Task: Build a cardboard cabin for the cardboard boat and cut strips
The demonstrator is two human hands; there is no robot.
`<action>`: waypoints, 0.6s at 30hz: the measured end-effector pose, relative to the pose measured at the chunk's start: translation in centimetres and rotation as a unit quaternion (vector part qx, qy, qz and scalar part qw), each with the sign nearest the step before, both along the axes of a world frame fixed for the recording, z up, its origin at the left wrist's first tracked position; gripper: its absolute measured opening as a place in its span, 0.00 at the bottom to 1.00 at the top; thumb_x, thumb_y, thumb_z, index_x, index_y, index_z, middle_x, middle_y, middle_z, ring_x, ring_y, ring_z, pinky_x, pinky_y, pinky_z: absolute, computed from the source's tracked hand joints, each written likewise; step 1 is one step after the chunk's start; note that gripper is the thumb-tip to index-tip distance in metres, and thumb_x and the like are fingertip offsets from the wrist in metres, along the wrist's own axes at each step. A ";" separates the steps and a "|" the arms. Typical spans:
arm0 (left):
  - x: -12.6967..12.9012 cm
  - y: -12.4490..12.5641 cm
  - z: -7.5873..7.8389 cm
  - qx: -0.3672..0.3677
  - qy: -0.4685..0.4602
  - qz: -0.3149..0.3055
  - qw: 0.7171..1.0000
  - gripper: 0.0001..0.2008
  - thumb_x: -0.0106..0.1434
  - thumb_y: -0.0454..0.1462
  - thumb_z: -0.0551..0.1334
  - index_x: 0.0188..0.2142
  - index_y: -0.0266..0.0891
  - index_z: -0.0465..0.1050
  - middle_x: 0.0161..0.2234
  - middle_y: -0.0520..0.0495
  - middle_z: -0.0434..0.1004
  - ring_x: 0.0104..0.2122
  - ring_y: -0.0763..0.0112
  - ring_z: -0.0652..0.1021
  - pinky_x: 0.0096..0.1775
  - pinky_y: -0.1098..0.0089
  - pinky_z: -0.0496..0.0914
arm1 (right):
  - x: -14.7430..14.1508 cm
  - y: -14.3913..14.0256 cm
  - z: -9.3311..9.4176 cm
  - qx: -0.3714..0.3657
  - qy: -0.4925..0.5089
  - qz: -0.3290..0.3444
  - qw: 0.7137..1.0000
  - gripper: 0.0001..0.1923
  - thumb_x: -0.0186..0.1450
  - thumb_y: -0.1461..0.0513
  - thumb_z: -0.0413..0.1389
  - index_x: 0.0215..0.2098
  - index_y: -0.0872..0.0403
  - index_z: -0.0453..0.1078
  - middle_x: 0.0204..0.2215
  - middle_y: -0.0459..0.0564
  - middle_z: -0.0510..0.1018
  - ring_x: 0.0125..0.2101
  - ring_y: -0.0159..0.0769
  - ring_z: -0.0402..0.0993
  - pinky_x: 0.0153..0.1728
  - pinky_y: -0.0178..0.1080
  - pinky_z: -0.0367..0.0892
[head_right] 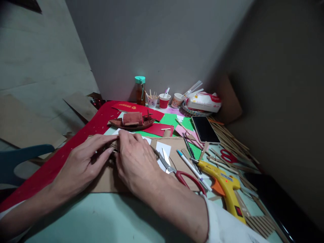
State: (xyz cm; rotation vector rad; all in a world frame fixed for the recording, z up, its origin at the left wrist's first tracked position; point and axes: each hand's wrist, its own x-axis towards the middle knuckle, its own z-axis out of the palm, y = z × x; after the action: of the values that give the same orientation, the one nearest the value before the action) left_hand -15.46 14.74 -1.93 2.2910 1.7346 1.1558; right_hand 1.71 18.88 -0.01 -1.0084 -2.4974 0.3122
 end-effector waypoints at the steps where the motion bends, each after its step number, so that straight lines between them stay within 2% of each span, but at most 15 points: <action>1: -0.1 0.0 0.0 -0.002 -0.001 0.000 1.000 0.17 0.71 0.36 0.57 0.56 0.34 0.75 0.47 0.41 0.80 0.45 0.61 0.80 0.47 0.63 0.69 | 0.3 0.0 0.1 -0.003 0.012 0.004 1.000 0.19 0.69 0.67 0.55 0.58 0.61 0.63 0.51 0.61 0.77 0.50 0.51 0.72 0.47 0.49 0.71; 3: -0.2 0.0 0.1 -0.006 -0.004 0.001 1.000 0.17 0.71 0.36 0.57 0.56 0.35 0.75 0.47 0.42 0.80 0.45 0.62 0.80 0.47 0.63 0.69 | 1.1 0.0 0.5 -0.008 0.031 0.001 0.999 0.26 0.69 0.65 0.57 0.64 0.62 0.59 0.58 0.63 0.73 0.55 0.51 0.69 0.54 0.49 0.68; 5: -0.4 -0.1 0.1 -0.013 -0.008 -0.002 1.000 0.16 0.72 0.37 0.57 0.56 0.37 0.75 0.48 0.43 0.81 0.46 0.64 0.80 0.48 0.65 0.69 | 2.1 -0.2 0.8 -0.021 0.042 -0.016 0.999 0.30 0.70 0.63 0.57 0.67 0.63 0.56 0.59 0.65 0.72 0.56 0.52 0.69 0.54 0.50 0.68; 11: -0.7 0.1 0.2 -0.029 -0.015 -0.012 0.999 0.16 0.72 0.38 0.58 0.56 0.38 0.75 0.49 0.45 0.81 0.47 0.67 0.79 0.49 0.69 0.68 | 4.0 -0.9 1.0 -0.126 0.039 -0.046 0.990 0.32 0.70 0.61 0.59 0.68 0.60 0.56 0.47 0.61 0.79 0.48 0.51 0.76 0.47 0.49 0.71; 15: -1.0 0.1 0.2 -0.042 -0.011 0.006 0.999 0.17 0.71 0.40 0.59 0.57 0.41 0.74 0.46 0.46 0.80 0.45 0.62 0.78 0.48 0.64 0.68 | 4.0 -1.1 0.9 -0.117 0.036 -0.030 0.992 0.34 0.70 0.63 0.59 0.70 0.59 0.53 0.50 0.62 0.78 0.51 0.50 0.74 0.49 0.48 0.69; 18: -1.9 -0.1 0.5 -0.057 -0.021 0.030 0.998 0.18 0.70 0.45 0.60 0.57 0.45 0.73 0.46 0.46 0.79 0.41 0.60 0.77 0.45 0.62 0.69 | 5.0 -1.1 1.3 -0.107 0.034 -0.030 0.993 0.32 0.69 0.61 0.59 0.68 0.56 0.55 0.53 0.60 0.77 0.50 0.49 0.74 0.49 0.48 0.69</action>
State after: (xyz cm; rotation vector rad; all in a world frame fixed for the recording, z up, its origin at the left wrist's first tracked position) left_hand -17.33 14.65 -1.41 2.1484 1.8165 1.0775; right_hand 6.74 17.78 1.26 -1.1321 -2.4060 0.5949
